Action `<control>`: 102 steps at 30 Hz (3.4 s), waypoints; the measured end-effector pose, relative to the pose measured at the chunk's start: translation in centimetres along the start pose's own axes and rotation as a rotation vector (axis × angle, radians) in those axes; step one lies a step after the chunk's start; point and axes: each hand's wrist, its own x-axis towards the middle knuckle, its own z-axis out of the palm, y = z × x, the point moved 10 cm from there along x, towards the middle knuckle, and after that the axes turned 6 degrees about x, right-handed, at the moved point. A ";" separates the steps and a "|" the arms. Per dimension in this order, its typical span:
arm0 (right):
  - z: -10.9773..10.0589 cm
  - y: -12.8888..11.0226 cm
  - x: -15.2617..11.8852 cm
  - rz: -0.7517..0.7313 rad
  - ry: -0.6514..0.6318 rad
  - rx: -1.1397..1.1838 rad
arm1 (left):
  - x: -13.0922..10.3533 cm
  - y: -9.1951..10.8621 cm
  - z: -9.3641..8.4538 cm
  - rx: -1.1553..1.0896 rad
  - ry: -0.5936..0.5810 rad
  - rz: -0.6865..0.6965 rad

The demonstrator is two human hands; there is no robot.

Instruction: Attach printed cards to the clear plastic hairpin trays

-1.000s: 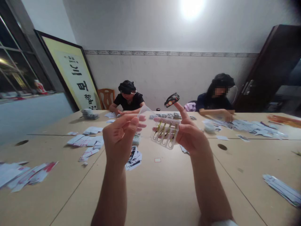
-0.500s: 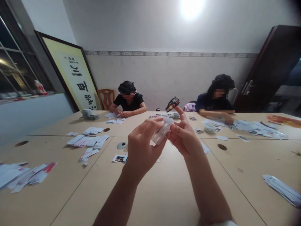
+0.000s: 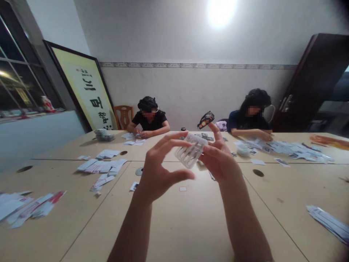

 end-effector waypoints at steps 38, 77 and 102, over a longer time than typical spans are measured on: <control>0.9 -2.4 -1.3 -0.203 0.085 -0.552 | -0.8 -4.9 2.7 -0.472 -0.110 -0.469; 1.4 -2.4 -2.1 -0.191 0.080 -0.471 | -0.8 -4.3 3.0 -0.506 -0.111 -0.449; 1.1 -4.5 -3.7 -0.409 0.305 -0.608 | -1.4 -3.6 4.8 -0.613 -0.080 -0.529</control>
